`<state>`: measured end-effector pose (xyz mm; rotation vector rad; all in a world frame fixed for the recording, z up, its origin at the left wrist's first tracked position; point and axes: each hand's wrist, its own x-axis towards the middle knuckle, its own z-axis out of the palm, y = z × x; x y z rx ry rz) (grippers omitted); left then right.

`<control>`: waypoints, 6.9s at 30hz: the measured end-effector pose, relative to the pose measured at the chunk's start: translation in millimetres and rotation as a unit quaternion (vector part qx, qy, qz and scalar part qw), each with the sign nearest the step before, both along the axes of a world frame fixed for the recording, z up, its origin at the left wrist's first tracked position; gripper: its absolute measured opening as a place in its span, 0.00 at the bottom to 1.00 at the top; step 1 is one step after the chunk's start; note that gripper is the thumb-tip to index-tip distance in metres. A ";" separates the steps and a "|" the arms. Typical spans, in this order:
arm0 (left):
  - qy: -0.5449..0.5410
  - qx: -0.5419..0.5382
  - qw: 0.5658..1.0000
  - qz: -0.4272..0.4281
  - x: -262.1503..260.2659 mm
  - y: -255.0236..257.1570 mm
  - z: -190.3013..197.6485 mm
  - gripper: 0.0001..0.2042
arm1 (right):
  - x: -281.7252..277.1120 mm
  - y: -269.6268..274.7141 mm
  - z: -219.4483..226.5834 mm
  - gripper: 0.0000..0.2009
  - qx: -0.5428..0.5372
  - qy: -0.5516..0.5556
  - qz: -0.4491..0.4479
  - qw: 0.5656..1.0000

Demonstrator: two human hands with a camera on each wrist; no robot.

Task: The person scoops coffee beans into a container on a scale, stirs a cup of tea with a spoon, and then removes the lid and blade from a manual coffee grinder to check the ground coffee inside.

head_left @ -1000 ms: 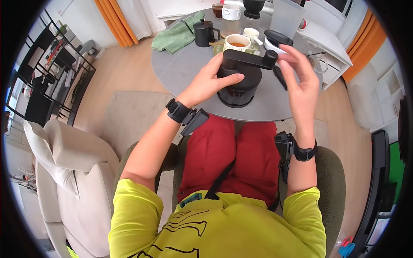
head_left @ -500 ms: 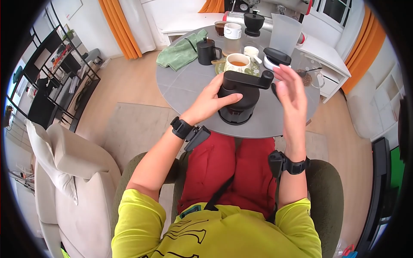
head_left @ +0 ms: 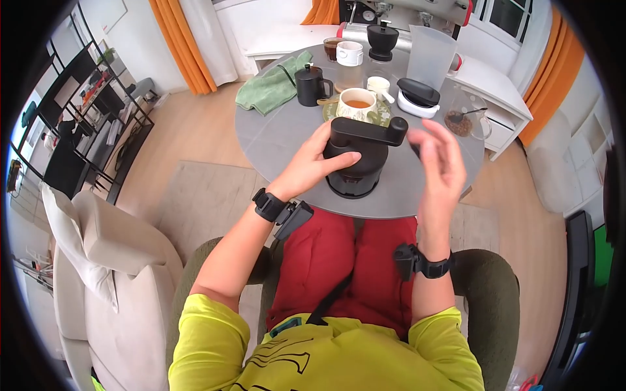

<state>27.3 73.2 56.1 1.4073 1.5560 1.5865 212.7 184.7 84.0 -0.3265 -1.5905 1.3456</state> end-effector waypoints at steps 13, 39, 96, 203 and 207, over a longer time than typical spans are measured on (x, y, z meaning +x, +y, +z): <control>-0.013 -0.012 1.000 -0.014 0.3 -1.6 1.9 0.31 | 3.3 -1.5 3.2 0.20 -0.020 0.018 -0.024 0.999; -0.011 -0.010 1.000 -0.011 -0.3 -0.1 -2.9 0.30 | -6.5 -10.8 1.2 0.17 0.034 0.034 0.009 0.999; -0.025 0.013 1.000 -0.001 1.1 0.9 -3.4 0.29 | -6.6 -8.2 -4.2 0.20 0.035 0.025 -0.011 0.999; 0.048 -0.016 0.999 0.019 6.4 -2.6 17.9 0.24 | 14.0 6.9 -3.7 0.21 -0.015 -0.043 0.057 0.997; 0.040 -0.021 0.999 0.019 7.1 -1.4 19.2 0.25 | 1.8 13.0 3.3 0.24 0.040 -0.008 0.056 0.998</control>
